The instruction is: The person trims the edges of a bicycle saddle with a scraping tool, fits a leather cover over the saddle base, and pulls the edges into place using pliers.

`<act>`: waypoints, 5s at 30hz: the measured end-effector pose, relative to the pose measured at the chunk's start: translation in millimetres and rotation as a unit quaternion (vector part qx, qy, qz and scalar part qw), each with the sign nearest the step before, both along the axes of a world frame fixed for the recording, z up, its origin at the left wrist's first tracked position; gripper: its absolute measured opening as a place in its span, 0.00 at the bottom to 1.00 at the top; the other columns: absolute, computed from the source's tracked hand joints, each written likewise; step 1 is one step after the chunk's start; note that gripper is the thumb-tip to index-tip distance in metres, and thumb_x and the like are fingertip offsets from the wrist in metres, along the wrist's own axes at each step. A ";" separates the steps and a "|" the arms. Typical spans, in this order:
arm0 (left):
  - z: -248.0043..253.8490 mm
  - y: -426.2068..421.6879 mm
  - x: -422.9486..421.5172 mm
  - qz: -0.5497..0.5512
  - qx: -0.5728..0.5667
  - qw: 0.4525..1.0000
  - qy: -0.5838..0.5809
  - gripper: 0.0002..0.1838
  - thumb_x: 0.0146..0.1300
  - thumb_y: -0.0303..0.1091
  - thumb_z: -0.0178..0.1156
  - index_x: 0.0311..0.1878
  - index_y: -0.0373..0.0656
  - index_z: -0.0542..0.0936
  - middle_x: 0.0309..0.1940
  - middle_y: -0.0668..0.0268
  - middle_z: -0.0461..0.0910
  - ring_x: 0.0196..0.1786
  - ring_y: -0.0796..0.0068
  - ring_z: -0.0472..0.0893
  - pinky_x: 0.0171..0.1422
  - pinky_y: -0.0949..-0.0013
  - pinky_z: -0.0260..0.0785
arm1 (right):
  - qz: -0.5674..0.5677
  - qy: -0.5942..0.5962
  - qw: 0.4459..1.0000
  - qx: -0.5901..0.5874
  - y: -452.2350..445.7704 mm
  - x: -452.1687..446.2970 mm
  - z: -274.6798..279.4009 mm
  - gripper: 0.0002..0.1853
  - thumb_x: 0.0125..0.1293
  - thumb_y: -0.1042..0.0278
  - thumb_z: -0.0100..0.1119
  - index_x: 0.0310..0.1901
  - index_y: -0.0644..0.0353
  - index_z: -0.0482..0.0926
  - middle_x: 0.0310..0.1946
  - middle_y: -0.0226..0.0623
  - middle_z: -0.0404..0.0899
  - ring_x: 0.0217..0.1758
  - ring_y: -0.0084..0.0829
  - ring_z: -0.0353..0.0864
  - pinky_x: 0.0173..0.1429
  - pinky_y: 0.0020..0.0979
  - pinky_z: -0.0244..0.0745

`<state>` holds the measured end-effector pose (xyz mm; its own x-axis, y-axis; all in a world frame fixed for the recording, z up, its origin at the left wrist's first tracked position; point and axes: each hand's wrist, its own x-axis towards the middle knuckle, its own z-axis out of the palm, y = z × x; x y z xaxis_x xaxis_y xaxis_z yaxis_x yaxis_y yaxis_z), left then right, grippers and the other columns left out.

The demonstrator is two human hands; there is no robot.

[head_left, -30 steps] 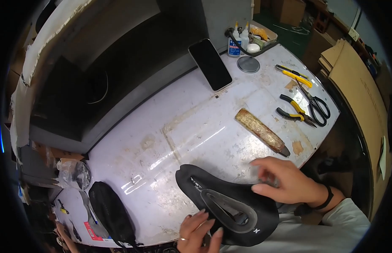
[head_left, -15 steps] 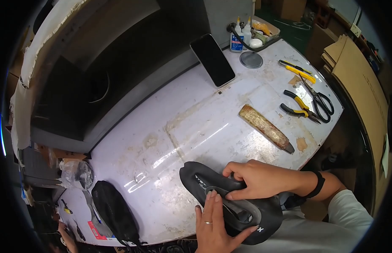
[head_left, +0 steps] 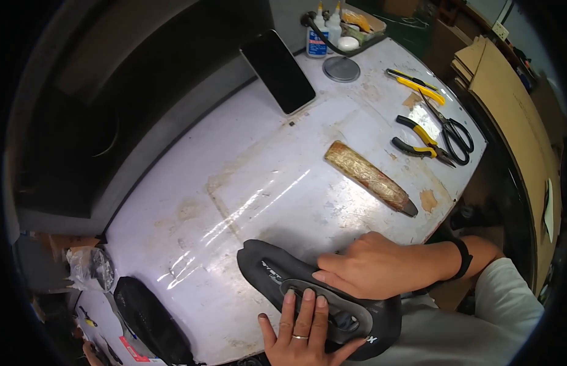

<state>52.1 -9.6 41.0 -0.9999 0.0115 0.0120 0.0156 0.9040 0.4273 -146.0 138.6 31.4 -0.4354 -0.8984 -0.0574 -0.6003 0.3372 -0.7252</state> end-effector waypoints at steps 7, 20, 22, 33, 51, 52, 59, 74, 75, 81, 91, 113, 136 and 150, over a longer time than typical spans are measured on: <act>22.5 -0.1 -7.7 0.000 -0.009 0.998 -0.056 0.56 0.57 0.76 0.69 0.76 0.38 0.75 0.81 0.54 0.69 0.85 0.46 0.64 0.82 0.22 0.39 | 0.049 0.083 0.995 0.035 -4.4 4.3 -5.2 0.13 0.73 0.62 0.59 0.40 0.66 0.76 0.12 0.44 0.76 0.16 0.48 0.82 0.20 0.47 0.74; -5.0 -33.3 -7.8 0.003 0.184 0.980 0.081 0.50 0.59 0.70 0.72 0.74 0.40 0.78 0.80 0.50 0.71 0.85 0.41 0.63 0.81 0.20 0.42 | -0.079 0.317 0.945 0.019 2.0 19.2 13.9 0.23 0.66 0.69 0.65 0.61 0.68 0.78 0.28 0.39 0.81 0.27 0.38 0.85 0.29 0.38 0.80; -15.6 -35.7 1.9 0.157 0.340 0.907 0.195 0.30 0.71 0.53 0.69 0.63 0.35 0.84 0.69 0.47 0.79 0.72 0.42 0.77 0.81 0.42 0.60 | -0.106 0.292 0.950 -0.021 -0.7 20.5 26.7 0.22 0.67 0.70 0.69 0.61 0.66 0.78 0.31 0.41 0.80 0.29 0.41 0.84 0.34 0.39 0.80; -13.9 -25.2 -20.3 0.257 0.156 0.949 0.092 0.08 0.74 0.30 0.62 0.39 0.35 0.84 0.42 0.52 0.83 0.46 0.46 0.79 0.51 0.49 0.73 | -0.007 0.060 0.997 -0.048 -38.7 48.5 25.0 0.29 0.64 0.71 0.64 0.65 0.71 0.71 0.23 0.46 0.83 0.25 0.50 0.85 0.33 0.45 0.81; -41.5 -22.5 -28.3 0.175 -0.117 0.977 0.030 0.20 0.72 0.41 0.66 0.25 0.51 0.69 0.16 0.68 0.76 0.15 0.68 0.79 0.17 0.63 0.68 | 0.026 -0.032 0.996 -0.085 -30.1 34.1 15.4 0.33 0.63 0.77 0.65 0.70 0.69 0.67 0.28 0.45 0.81 0.31 0.49 0.85 0.39 0.44 0.81; -39.6 -21.9 -30.5 0.169 -0.136 0.976 0.028 0.20 0.72 0.40 0.66 0.25 0.51 0.69 0.16 0.70 0.75 0.15 0.69 0.78 0.17 0.63 0.68 | 0.027 -0.022 0.994 -0.102 -30.3 34.0 13.7 0.32 0.62 0.77 0.66 0.69 0.69 0.68 0.28 0.44 0.81 0.31 0.48 0.85 0.39 0.43 0.81; -31.5 -19.2 -34.1 0.157 -0.178 0.971 0.017 0.19 0.73 0.39 0.64 0.27 0.50 0.68 0.16 0.72 0.71 0.15 0.71 0.78 0.17 0.66 0.68 | 0.025 -0.011 0.993 -0.112 -27.1 35.8 7.5 0.30 0.62 0.77 0.66 0.66 0.66 0.71 0.31 0.43 0.81 0.33 0.46 0.85 0.40 0.42 0.81; -38.2 -28.7 -37.5 0.115 -0.101 0.984 0.089 0.17 0.76 0.39 0.62 0.28 0.47 0.72 0.17 0.65 0.79 0.17 0.63 0.82 0.18 0.62 0.70 | -0.007 -0.084 0.988 -0.128 -10.5 49.3 12.5 0.31 0.65 0.73 0.72 0.69 0.65 0.72 0.30 0.38 0.81 0.33 0.41 0.84 0.43 0.39 0.80; -37.2 -28.3 -36.2 0.117 -0.103 0.986 0.054 0.17 0.75 0.39 0.62 0.28 0.47 0.73 0.20 0.64 0.80 0.20 0.64 0.84 0.22 0.62 0.73 | -0.006 -0.081 0.988 -0.128 -12.3 50.3 15.1 0.31 0.65 0.73 0.72 0.69 0.65 0.72 0.30 0.38 0.81 0.33 0.41 0.84 0.43 0.39 0.80; -8.8 -22.7 -16.8 0.141 -0.114 0.965 0.190 0.06 0.69 0.34 0.66 0.39 0.43 0.81 0.42 0.56 0.86 0.44 0.58 0.89 0.46 0.58 0.82 | -0.036 -0.044 0.995 -0.077 -12.2 53.9 17.1 0.29 0.65 0.69 0.74 0.66 0.64 0.75 0.27 0.36 0.80 0.30 0.40 0.81 0.36 0.39 0.77; -2.2 13.6 86.1 0.042 0.030 0.990 0.133 0.17 0.72 0.46 0.66 0.60 0.53 0.89 0.72 0.48 0.77 0.65 0.47 0.83 0.75 0.40 0.66 | -0.050 0.194 0.976 -0.081 -2.6 76.3 10.6 0.30 0.62 0.65 0.78 0.64 0.66 0.80 0.24 0.31 0.79 0.20 0.30 0.75 0.22 0.30 0.71; 43.5 15.8 44.0 0.032 0.022 0.998 -0.057 0.22 0.69 0.23 0.61 0.65 0.49 0.84 0.75 0.42 0.72 0.79 0.34 0.69 0.75 0.29 0.63 | -0.173 0.084 0.975 -0.110 19.1 34.8 4.2 0.21 0.60 0.68 0.76 0.51 0.64 0.77 0.43 0.45 0.72 0.42 0.46 0.80 0.46 0.40 0.78; 33.3 1.2 49.0 -0.003 0.064 0.998 -0.003 0.25 0.65 0.22 0.60 0.67 0.46 0.82 0.75 0.39 0.70 0.78 0.36 0.71 0.76 0.30 0.62 | -0.025 0.019 0.988 -0.152 33.8 7.5 3.4 0.14 0.65 0.72 0.75 0.51 0.62 0.87 0.36 0.38 0.75 0.33 0.37 0.79 0.37 0.36 0.75; 20.6 -47.1 68.0 -0.043 0.099 0.992 0.063 0.26 0.65 0.30 0.67 0.68 0.53 0.81 0.79 0.52 0.68 0.85 0.43 0.61 0.83 0.27 0.53 | -0.036 -0.092 0.992 0.074 35.6 6.0 34.2 0.11 0.56 0.64 0.76 0.39 0.59 0.93 0.20 0.35 0.80 0.22 0.29 0.82 0.28 0.31 0.71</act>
